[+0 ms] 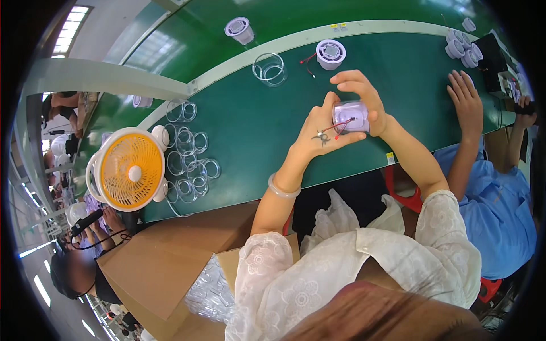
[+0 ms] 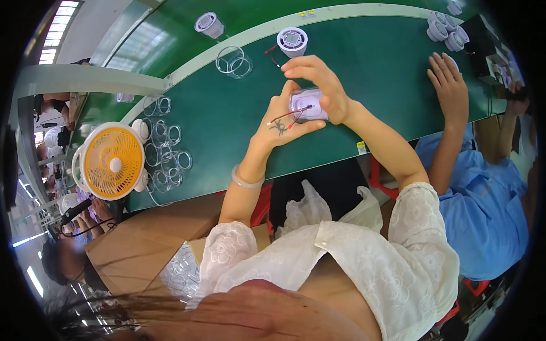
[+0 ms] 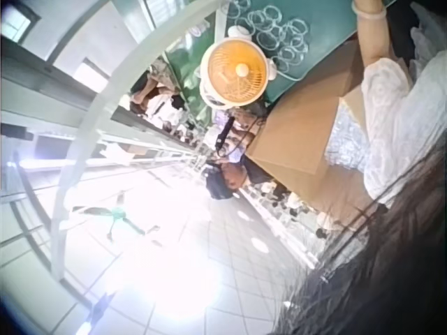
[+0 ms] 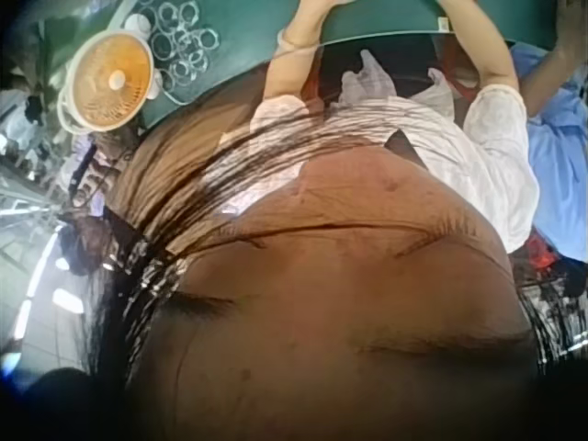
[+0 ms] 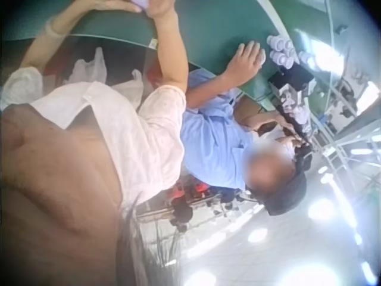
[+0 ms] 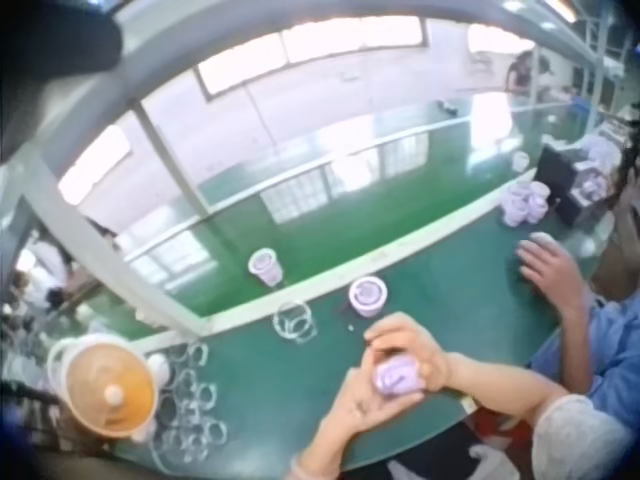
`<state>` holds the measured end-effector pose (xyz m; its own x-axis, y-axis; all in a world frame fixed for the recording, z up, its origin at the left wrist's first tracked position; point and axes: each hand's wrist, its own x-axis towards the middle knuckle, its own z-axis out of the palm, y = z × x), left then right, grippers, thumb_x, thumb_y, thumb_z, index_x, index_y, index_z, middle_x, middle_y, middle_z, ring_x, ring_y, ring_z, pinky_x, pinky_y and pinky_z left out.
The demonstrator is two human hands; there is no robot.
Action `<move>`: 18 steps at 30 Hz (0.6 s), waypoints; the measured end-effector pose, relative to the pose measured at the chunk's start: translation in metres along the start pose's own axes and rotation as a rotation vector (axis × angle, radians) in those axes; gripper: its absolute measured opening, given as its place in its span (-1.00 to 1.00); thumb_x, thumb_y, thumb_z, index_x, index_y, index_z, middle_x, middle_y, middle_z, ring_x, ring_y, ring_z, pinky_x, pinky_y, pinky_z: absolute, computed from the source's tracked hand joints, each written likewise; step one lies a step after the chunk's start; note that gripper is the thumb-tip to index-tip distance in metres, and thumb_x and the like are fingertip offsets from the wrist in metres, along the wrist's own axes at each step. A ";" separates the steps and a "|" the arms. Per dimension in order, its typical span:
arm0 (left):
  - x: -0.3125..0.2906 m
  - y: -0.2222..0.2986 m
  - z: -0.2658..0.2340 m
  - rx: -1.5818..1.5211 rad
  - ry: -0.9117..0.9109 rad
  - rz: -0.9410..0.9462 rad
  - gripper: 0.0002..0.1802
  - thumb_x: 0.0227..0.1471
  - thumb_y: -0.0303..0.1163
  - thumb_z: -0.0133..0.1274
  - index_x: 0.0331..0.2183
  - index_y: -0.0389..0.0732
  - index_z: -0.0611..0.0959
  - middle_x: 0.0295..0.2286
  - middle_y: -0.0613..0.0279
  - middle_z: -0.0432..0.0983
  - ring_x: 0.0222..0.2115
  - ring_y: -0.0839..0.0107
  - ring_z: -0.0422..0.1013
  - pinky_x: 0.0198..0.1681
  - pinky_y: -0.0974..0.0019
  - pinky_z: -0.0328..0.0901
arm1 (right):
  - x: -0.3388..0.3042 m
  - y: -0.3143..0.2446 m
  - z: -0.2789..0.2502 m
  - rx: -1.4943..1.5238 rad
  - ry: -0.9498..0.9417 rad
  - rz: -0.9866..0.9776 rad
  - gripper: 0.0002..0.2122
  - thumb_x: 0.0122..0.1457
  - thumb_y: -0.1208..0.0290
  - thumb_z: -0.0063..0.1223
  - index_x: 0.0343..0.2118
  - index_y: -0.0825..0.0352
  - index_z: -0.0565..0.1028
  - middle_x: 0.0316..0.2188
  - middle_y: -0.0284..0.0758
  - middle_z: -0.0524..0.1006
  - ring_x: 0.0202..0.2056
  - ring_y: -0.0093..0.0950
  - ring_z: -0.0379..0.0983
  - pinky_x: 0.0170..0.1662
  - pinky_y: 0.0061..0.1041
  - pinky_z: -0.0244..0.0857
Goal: Assembling clear plastic covers onto purple electronic components at an assembly line.
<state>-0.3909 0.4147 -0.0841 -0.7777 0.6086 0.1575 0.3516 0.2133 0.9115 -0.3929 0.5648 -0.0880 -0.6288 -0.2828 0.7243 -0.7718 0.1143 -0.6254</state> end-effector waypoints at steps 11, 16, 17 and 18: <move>-0.002 -0.016 -0.016 -0.331 0.313 0.099 -0.30 -0.40 -0.07 0.22 -0.27 -0.27 0.27 -0.74 0.37 0.27 -0.74 0.63 0.19 -0.68 0.57 0.09 | 0.011 -0.007 -0.011 0.012 0.017 0.290 -0.35 -0.27 0.29 0.21 -0.06 0.37 0.19 -0.15 -0.21 0.29 -0.11 -0.44 0.23 -0.07 -0.49 0.10; -0.004 -0.019 -0.055 0.378 1.173 0.281 -0.84 -0.26 -0.48 0.01 -0.50 -0.28 0.41 -0.63 0.24 0.30 -0.60 0.47 0.22 -0.52 0.45 0.15 | 0.006 0.018 -0.032 0.964 0.314 0.616 -0.34 -0.02 -0.17 -0.34 -0.10 0.42 0.19 -0.40 -0.31 0.40 -0.50 -0.55 0.32 -0.37 -0.49 0.24; -0.007 -0.023 -0.070 0.524 1.212 0.220 -0.82 -0.26 -0.50 -0.01 -0.47 -0.31 0.40 -0.54 0.17 0.31 -0.47 0.37 0.22 -0.41 0.38 0.14 | 0.012 0.019 -0.036 0.947 0.388 0.666 -0.35 0.00 -0.18 -0.38 -0.11 0.42 0.20 -0.48 -0.32 0.39 -0.57 -0.60 0.28 -0.42 -0.56 0.21; -0.011 -0.025 -0.081 0.621 1.224 0.114 -0.76 -0.27 -0.51 -0.02 -0.40 -0.31 0.41 -0.40 0.09 0.29 -0.31 0.26 0.17 -0.26 0.29 0.10 | 0.018 0.024 -0.042 0.810 0.464 0.749 -0.36 0.00 -0.16 -0.35 -0.12 0.41 0.21 -0.48 -0.31 0.40 -0.57 -0.61 0.28 -0.43 -0.60 0.20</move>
<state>-0.4336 0.3405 -0.0778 -0.5736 -0.3406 0.7450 0.3648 0.7081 0.6046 -0.4266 0.6028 -0.0777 -0.9994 -0.0123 0.0329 -0.0198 -0.5767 -0.8167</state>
